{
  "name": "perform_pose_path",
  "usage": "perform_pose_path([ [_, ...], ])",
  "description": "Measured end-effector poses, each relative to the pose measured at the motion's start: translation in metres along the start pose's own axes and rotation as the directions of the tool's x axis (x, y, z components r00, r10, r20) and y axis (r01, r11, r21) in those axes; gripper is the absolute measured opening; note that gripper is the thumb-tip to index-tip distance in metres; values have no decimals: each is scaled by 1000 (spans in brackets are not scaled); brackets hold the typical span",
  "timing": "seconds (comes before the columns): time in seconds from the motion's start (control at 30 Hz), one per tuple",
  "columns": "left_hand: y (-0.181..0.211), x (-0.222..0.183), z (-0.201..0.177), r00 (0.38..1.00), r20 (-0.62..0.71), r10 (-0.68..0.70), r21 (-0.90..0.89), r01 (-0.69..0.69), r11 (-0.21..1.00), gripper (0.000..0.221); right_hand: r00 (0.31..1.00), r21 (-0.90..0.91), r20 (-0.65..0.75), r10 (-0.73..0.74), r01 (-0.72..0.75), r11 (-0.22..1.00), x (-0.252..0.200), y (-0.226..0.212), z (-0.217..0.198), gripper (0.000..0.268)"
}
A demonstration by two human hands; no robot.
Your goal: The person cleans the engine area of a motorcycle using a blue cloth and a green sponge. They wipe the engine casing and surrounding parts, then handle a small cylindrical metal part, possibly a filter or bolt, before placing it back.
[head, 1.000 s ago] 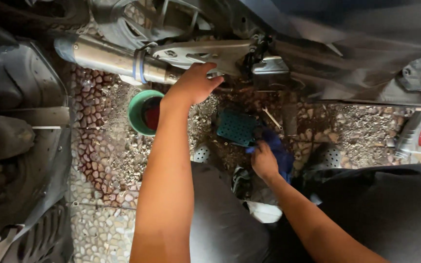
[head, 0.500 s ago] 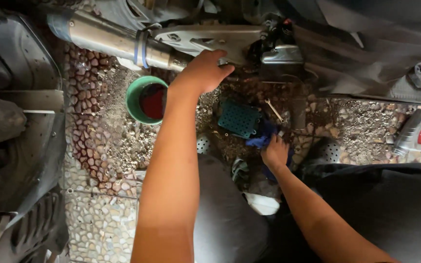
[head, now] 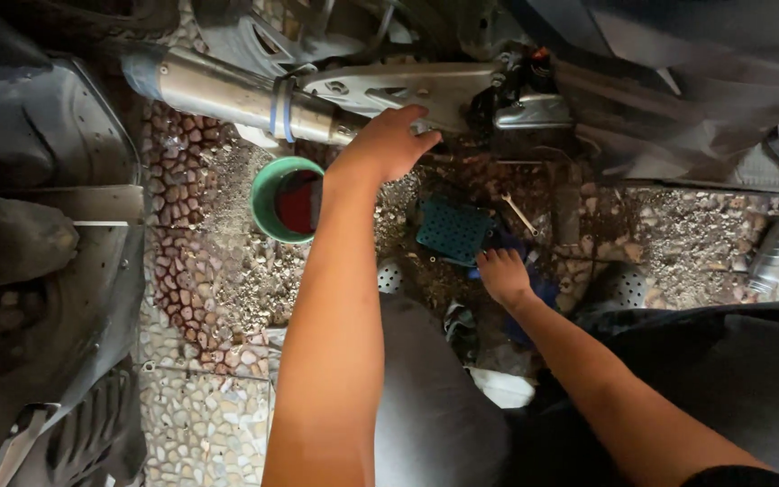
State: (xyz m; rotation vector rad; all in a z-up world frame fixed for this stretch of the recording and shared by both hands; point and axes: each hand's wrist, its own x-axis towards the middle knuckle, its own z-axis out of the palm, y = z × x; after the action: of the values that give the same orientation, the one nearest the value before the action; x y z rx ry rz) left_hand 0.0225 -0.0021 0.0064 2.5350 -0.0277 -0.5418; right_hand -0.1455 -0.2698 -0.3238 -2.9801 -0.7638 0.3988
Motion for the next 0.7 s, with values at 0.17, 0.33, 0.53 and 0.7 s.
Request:
perform_pose_path([
  [0.17, 1, -5, 0, 1000, 21, -23, -12, 23, 1000, 62, 980, -49, 137, -146, 154, 987, 3, 8, -6, 29],
  [0.33, 22, -19, -10, 994, 72, -83, -3, 83, 997, 61, 993, 196, 38, -115, 106, 975, -4, 4, -8, 31],
  [0.53, 22, -18, -8, 993, 87, -79, 7, 79, 997, 61, 993, 470, 92, -81, 28, 882, -12, -9, -9, 18],
  [0.7, 23, -18, -5, 997, 60, -55, 9, 55, 998, 62, 950, 633, 80, 302, -282, 721, -1, 3, -6, 20],
])
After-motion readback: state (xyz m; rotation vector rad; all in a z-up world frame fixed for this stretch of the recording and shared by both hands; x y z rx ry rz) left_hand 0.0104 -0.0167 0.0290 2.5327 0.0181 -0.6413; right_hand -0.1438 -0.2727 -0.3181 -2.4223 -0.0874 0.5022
